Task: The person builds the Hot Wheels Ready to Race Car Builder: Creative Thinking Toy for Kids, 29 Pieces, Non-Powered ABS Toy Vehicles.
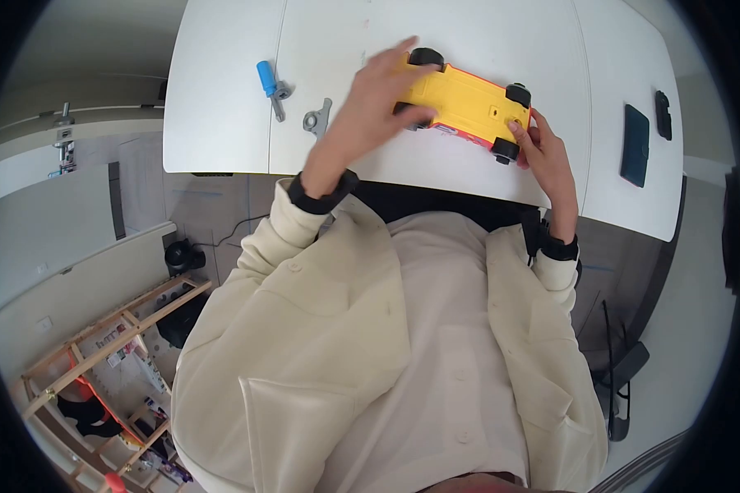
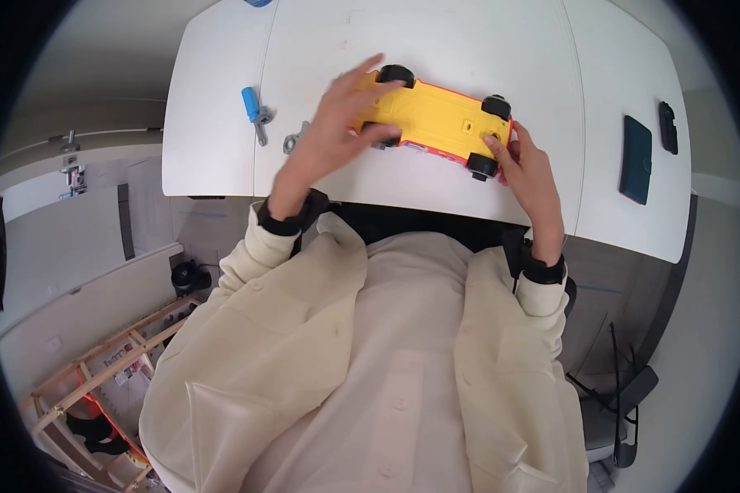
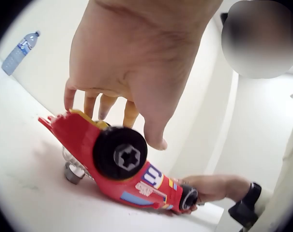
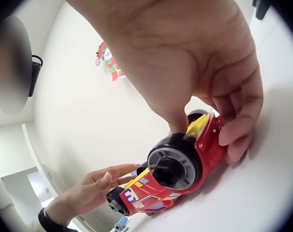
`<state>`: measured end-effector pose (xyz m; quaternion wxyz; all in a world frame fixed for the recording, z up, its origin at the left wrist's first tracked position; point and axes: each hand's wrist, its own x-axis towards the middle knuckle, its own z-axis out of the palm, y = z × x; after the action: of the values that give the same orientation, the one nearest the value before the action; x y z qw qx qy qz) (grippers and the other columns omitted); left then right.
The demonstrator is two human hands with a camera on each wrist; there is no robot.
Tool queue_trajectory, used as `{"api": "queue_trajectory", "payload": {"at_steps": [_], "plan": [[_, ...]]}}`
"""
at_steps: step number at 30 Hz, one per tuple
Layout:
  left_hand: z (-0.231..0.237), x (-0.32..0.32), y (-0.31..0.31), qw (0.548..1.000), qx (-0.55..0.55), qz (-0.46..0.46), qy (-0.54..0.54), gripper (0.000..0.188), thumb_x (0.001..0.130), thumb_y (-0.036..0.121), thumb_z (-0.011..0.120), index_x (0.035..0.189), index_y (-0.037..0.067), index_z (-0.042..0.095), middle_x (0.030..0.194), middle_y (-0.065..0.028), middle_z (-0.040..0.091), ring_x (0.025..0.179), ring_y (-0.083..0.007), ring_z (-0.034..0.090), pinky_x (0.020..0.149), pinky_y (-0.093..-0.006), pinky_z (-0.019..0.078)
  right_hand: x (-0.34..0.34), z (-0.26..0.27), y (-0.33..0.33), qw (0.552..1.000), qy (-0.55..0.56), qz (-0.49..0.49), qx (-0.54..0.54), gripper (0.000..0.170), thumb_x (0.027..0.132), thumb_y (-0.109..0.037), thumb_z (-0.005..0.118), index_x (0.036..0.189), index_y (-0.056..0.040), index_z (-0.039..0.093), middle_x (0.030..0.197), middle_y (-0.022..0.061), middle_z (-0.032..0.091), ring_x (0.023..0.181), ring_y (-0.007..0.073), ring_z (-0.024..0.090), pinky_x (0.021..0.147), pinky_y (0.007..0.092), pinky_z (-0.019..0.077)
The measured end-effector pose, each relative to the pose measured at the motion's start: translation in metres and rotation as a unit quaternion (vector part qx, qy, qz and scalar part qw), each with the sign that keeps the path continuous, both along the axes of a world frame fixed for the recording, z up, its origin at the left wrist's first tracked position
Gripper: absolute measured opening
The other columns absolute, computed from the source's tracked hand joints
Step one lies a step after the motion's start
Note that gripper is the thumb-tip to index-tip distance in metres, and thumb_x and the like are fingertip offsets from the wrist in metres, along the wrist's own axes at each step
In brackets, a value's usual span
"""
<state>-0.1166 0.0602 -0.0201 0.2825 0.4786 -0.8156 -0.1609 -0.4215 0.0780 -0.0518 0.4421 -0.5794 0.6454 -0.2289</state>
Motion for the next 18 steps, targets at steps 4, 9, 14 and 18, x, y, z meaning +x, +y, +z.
{"api": "queue_trajectory", "payload": {"at_steps": [4,9,14,18], "plan": [[0.004,0.079,-0.017,0.979,0.044,0.185,0.075,0.024,0.085,0.004,0.075,0.109,0.009,0.073,0.111,-0.0102,0.067,0.099,-0.0295,0.066,0.085,-0.0374,0.0543,0.0,0.008,0.002,1.0,0.02,0.001,0.009,0.067,0.099,-0.044,0.064,0.144,0.0028,0.048,0.064,0.0086,0.063,0.054,0.0118,0.058,0.053,0.0276,0.0478],[-0.021,0.147,-0.007,0.948,0.025,0.265,-0.172,0.025,0.079,0.003,0.078,0.104,0.007,0.075,0.097,-0.0135,0.065,0.085,-0.0262,0.067,0.074,-0.0353,0.0557,-0.008,-0.003,0.003,1.0,-0.001,-0.004,-0.011,0.065,0.099,-0.04,0.066,0.145,0.0025,0.047,0.063,0.0077,0.062,0.055,0.0111,0.057,0.054,0.0274,0.047],[-0.042,0.153,-0.01,0.958,0.062,0.255,-0.113,0.022,0.077,-0.001,0.077,0.098,0.003,0.075,0.099,-0.0169,0.065,0.085,-0.0307,0.065,0.076,-0.0384,0.0541,-0.013,0.009,0.003,0.998,0.011,-0.029,-0.057,0.063,0.097,-0.037,0.069,0.143,0.0015,0.051,0.062,0.0056,0.059,0.054,0.0099,0.053,0.054,0.026,0.0454],[-0.038,0.15,-0.009,0.974,0.052,0.211,-0.067,0.022,0.079,-0.001,0.076,0.1,0.004,0.075,0.095,-0.0139,0.065,0.084,-0.0259,0.066,0.075,-0.0359,0.0535,-0.011,0.027,0.006,0.995,0.019,-0.041,-0.093,0.055,0.097,-0.034,0.07,0.138,0.0004,0.057,0.063,0.0041,0.057,0.056,0.0086,0.051,0.054,0.025,0.0426]]}}
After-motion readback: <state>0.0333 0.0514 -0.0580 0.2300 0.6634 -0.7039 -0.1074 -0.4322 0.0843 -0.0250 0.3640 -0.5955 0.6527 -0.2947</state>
